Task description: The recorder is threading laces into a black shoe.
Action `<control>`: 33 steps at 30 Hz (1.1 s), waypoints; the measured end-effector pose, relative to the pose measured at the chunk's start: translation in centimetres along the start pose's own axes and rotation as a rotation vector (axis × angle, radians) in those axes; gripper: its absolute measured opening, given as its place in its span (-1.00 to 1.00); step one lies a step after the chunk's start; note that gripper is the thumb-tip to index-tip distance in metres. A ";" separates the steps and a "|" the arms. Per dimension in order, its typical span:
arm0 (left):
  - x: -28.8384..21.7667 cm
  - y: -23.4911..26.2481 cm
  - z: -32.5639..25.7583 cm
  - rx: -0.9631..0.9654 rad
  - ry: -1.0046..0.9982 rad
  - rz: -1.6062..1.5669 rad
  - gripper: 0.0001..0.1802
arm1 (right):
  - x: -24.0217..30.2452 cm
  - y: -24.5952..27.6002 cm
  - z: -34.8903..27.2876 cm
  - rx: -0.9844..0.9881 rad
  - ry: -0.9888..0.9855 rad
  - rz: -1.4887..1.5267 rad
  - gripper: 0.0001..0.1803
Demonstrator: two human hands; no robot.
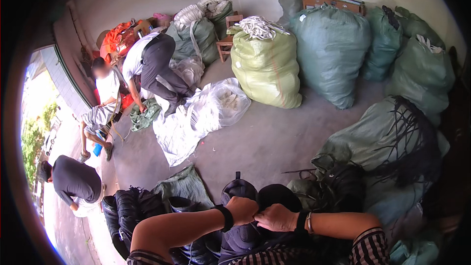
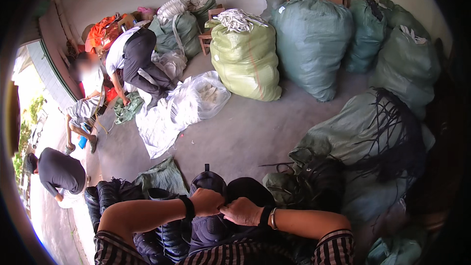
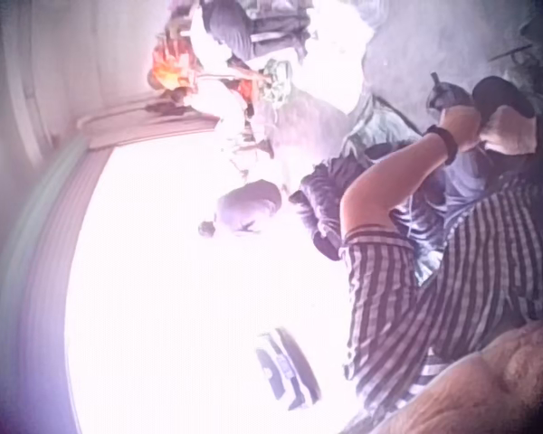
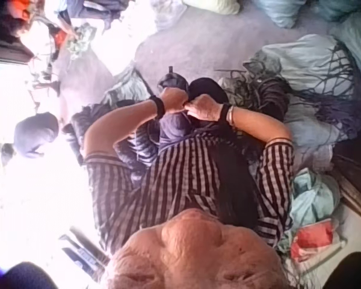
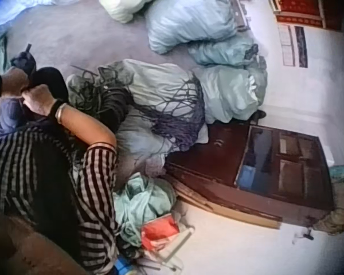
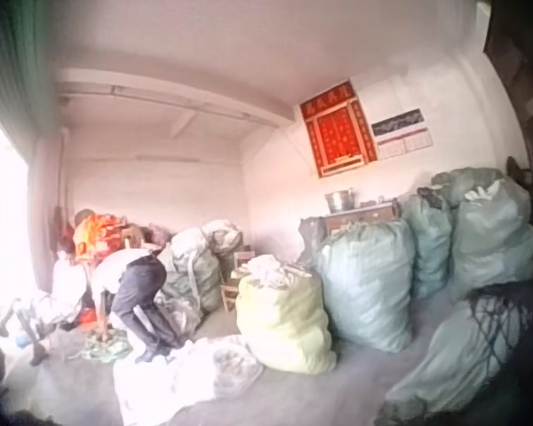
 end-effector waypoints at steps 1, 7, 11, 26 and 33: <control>0.0 0.0 -0.1 -0.008 0.003 -0.005 -0.82 | 0.1 0.1 0.0 0.000 -0.007 -0.026 -0.82; -0.2 -0.6 0.6 -0.082 0.019 -0.041 -0.81 | -0.5 0.7 0.0 0.014 0.007 -0.105 -0.83; -0.3 -0.4 0.6 -0.076 0.013 -0.084 -0.78 | -0.4 0.2 -0.4 0.000 -0.004 -0.155 -0.81; 0.5 1.1 -2.3 -0.195 -0.143 0.066 -0.86 | 0.0 1.1 -0.5 0.110 0.019 -0.026 -0.77; 1.9 -1.2 -7.7 -0.558 -0.118 -0.361 -0.80 | 0.4 3.8 3.2 0.179 -0.364 0.355 -0.75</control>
Point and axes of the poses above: each hand's wrist, its own z-axis towards the middle knuckle, its own y-axis out of the back of the hand, x = y × z, the point moved 4 cm from there along z, towards the middle knuckle, and after that the axes turned 5 degrees about -z, right-handed, at the moved point
